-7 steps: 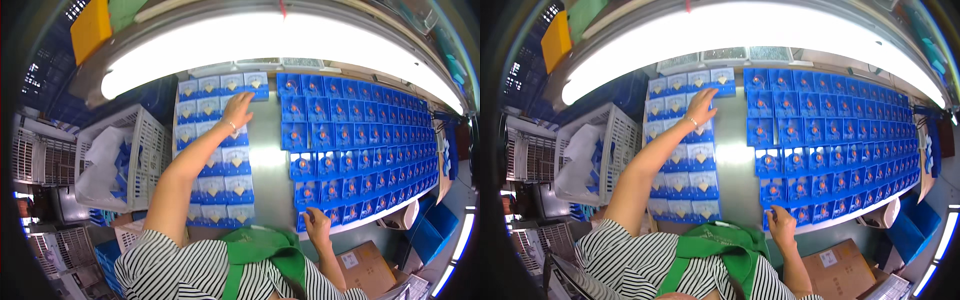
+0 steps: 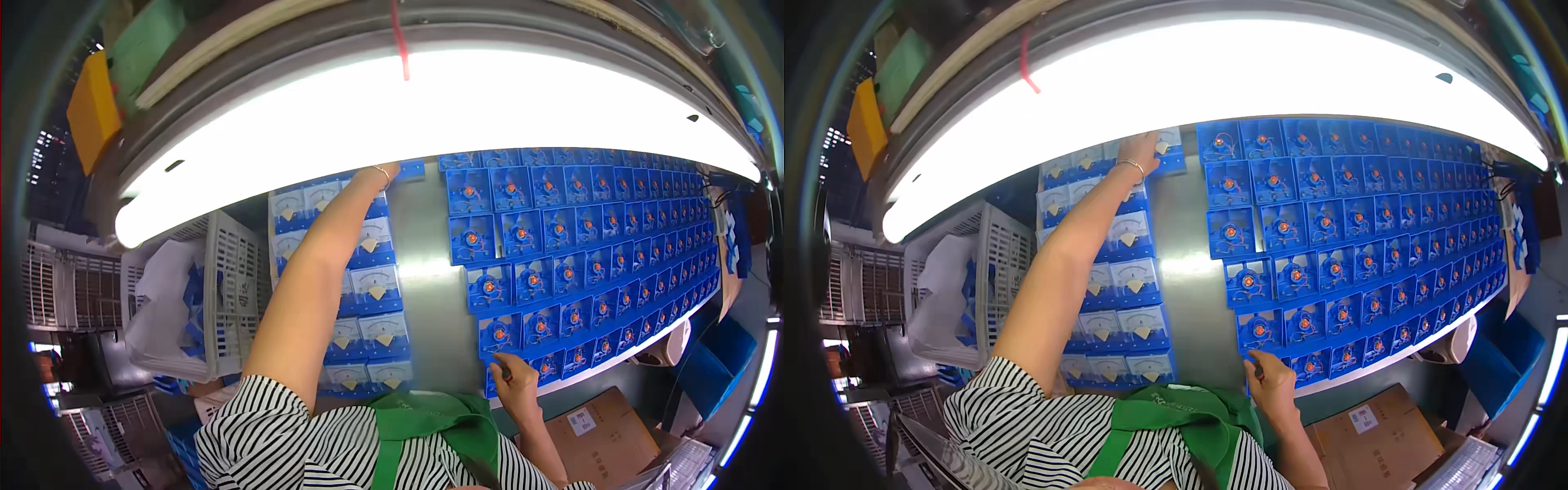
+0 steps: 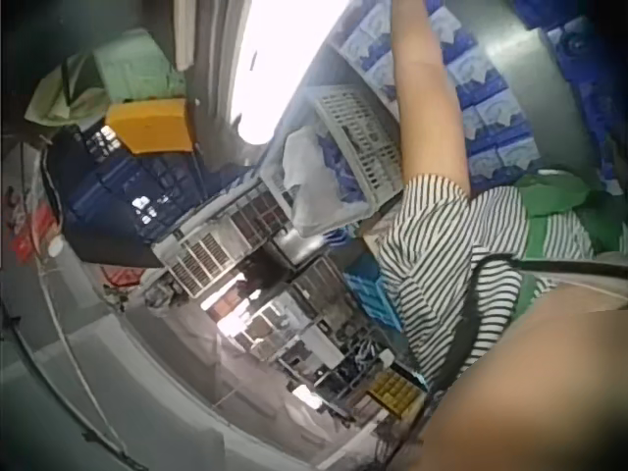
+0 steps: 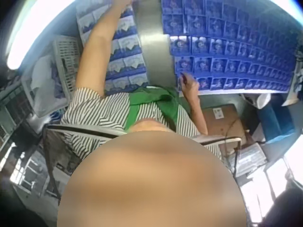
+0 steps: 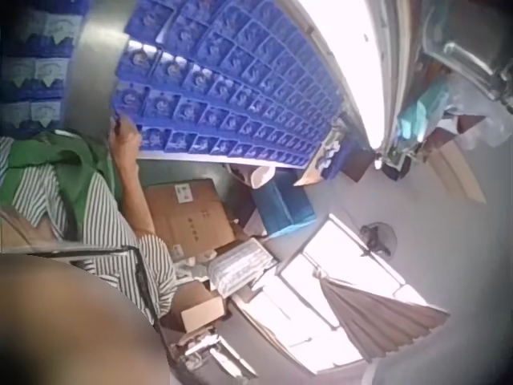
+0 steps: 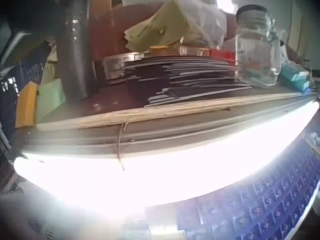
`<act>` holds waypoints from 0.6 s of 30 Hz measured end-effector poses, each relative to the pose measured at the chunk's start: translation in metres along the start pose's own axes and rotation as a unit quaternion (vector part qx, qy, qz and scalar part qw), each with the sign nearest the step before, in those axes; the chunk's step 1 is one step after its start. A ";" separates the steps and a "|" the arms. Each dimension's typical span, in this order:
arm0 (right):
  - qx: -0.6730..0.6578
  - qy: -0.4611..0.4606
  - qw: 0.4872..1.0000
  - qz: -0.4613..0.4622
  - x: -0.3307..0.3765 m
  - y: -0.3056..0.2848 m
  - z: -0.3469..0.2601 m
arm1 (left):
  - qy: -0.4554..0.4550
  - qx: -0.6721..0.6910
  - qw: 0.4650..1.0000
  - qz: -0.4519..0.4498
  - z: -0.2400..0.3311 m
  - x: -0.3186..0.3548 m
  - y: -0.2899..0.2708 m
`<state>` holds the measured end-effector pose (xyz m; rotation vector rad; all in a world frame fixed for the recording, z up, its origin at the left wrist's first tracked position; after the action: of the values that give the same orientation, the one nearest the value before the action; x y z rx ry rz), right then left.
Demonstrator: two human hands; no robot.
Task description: Assembling and adjusting internal components of analog meters using a small screwdriver at a workbench.
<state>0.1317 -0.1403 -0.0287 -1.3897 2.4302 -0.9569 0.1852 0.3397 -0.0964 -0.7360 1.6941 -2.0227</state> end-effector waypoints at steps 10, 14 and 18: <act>-0.216 0.063 0.971 -0.078 -0.052 0.011 -0.031 | 0.202 0.275 0.938 0.059 0.049 0.138 -0.049; -0.387 0.104 0.903 -0.156 -0.077 0.057 -0.028 | 0.229 0.372 0.899 -0.024 0.077 0.252 -0.070; -0.512 0.143 0.832 -0.161 -0.056 0.085 -0.035 | 0.199 0.484 0.851 -0.048 0.090 0.309 -0.071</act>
<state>0.0861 -0.0483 -0.0618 -2.1098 3.1700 0.2800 0.0017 0.0958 0.0273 -0.0346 0.5552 -2.8020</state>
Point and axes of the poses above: each hand's wrist, its own x-axis away from the middle knuckle, its own y-axis out of the palm, z = x × y, the point moved 6 cm from there along -x, towards the middle knuckle, and after that the axes turned 11 degrees about -z, right-handed, at the moved point
